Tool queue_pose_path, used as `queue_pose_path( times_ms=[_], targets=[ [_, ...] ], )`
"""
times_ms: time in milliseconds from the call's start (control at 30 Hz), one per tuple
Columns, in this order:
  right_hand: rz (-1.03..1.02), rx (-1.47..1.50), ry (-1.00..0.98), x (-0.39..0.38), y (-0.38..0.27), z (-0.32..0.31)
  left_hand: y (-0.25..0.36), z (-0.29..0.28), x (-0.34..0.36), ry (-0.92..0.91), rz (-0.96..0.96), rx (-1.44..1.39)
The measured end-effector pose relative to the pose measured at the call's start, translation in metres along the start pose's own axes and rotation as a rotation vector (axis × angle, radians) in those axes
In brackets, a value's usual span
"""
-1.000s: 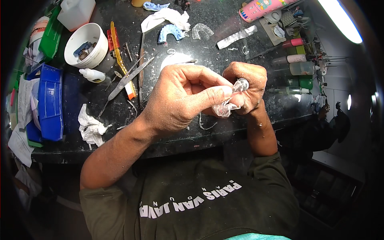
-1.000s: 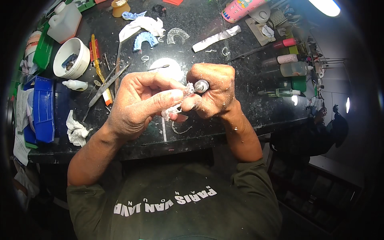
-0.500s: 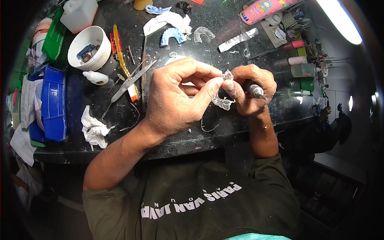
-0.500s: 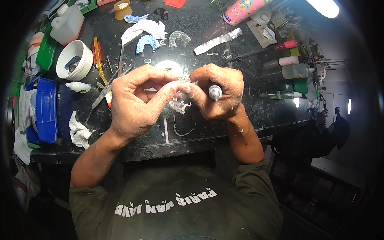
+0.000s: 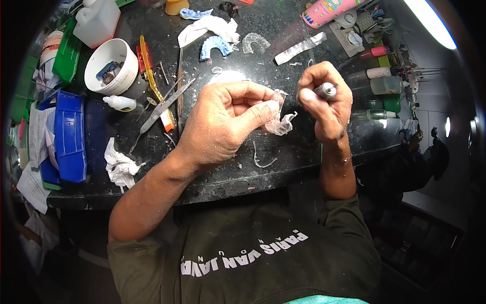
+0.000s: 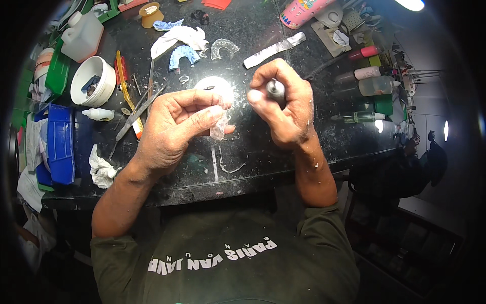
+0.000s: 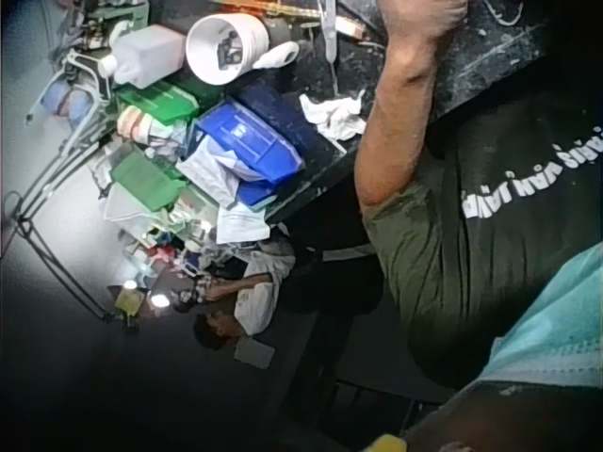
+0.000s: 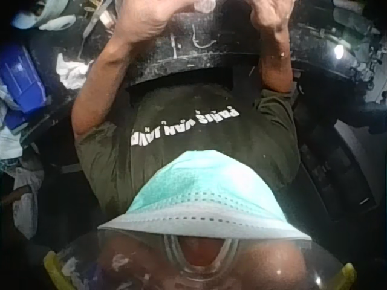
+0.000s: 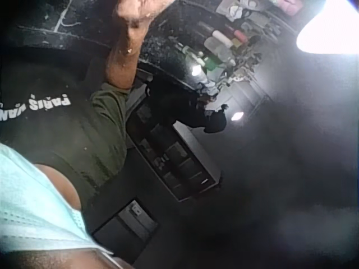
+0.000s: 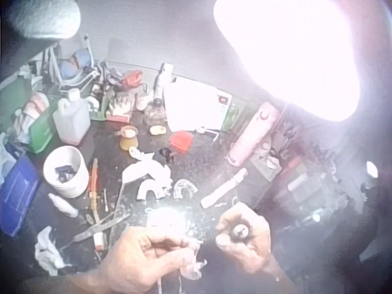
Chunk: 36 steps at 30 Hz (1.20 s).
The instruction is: The person holds a clear dental appliance and uses a rotary handpiece tool to trim and smooth its edges.
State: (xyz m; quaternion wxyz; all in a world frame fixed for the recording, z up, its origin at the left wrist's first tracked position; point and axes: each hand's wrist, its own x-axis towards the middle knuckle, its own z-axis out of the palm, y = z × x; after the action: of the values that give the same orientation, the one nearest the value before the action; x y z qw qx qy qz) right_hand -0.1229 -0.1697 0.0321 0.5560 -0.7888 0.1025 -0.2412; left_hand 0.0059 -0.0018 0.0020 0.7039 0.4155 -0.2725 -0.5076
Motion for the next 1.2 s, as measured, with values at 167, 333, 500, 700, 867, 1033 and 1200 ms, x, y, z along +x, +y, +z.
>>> queue_pose_path(
  times_ms=[167,333,500,700,867,1033,1200],
  targets=[
    [-0.082,-0.173,-0.09,0.003,0.008,0.006,0.008,0.001,-0.004,-0.034,-0.081,-0.259],
    [-0.079,-0.174,-0.012,0.001,0.009,0.014,0.005,0.007,-0.005,-0.032,0.021,-0.3],
    [-0.223,-0.133,-0.112,0.002,0.014,0.013,0.004,0.011,-0.008,-0.04,0.094,-0.246],
    [-0.276,-0.193,-0.166,0.004,0.02,0.015,0.005,0.011,-0.01,-0.121,0.159,-0.202],
    [-0.321,-0.157,-0.164,0.006,0.024,0.014,0.01,0.013,-0.011,-0.067,0.133,-0.168],
    [-0.29,-0.206,-0.198,0.007,0.022,0.009,0.012,0.011,-0.011,0.002,0.087,-0.198],
    [-0.277,-0.273,-0.202,0.006,0.02,0.006,0.013,0.005,-0.012,-0.002,0.062,-0.026]
  ],
)
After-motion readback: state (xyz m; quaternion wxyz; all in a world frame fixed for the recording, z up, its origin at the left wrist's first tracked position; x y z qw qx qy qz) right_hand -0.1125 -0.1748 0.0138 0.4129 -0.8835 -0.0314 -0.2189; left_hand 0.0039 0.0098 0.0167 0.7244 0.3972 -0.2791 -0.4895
